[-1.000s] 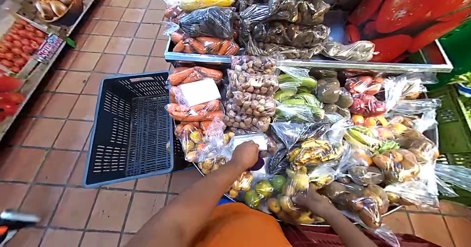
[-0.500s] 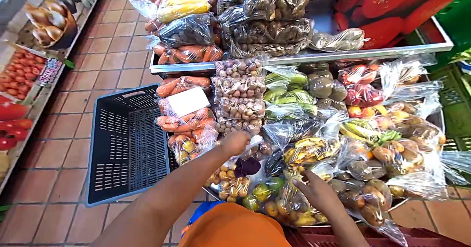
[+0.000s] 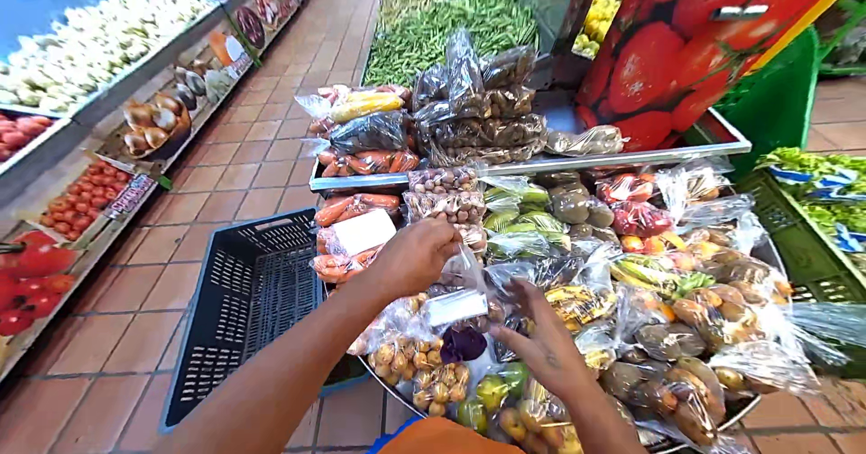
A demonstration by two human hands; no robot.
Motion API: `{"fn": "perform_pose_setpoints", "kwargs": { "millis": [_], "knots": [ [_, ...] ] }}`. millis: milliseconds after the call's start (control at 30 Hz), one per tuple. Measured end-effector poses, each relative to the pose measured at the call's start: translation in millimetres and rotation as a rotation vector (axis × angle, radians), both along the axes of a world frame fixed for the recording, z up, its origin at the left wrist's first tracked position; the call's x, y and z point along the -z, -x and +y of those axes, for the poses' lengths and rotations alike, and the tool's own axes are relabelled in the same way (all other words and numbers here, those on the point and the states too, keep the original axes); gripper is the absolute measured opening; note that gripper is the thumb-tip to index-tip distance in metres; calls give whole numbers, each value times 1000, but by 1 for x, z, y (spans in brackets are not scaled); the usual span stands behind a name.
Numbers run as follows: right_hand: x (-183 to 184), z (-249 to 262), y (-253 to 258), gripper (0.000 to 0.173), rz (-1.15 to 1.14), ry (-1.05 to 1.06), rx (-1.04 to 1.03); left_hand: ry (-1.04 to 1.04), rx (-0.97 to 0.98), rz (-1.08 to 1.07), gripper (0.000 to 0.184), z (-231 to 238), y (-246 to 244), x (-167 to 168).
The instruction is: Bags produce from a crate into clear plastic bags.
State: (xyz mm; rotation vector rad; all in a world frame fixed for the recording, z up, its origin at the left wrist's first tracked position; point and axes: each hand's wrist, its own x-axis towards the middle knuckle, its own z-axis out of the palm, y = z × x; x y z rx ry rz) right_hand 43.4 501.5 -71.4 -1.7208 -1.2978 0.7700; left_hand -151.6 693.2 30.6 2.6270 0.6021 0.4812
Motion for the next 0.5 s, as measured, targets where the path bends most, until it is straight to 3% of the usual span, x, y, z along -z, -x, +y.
{"fn": "perform_pose_setpoints", "kwargs": {
  "millis": [67,100,200,267,333,500],
  "knots": [
    [-36,11,24,101,-60,-121,-10,-95,46,-39,27,-31,15,-15],
    [-47,14,33,95,-74,-149,-50,-126,58,-57,32,-46,23,-16],
    [-49,7,50,31,-70,-188,-271,-109,-44,-160,51,-86,58,2],
    [-40,-10,57,29,1,-197,-430,-23,-148,-209,59,-110,89,19],
    [-30,-35,64,28,162,-224,-480,113,-176,-111,56,-137,121,28],
    [-28,-107,97,41,540,-267,-282,341,69,172,35,-194,182,55]
  ]
}}
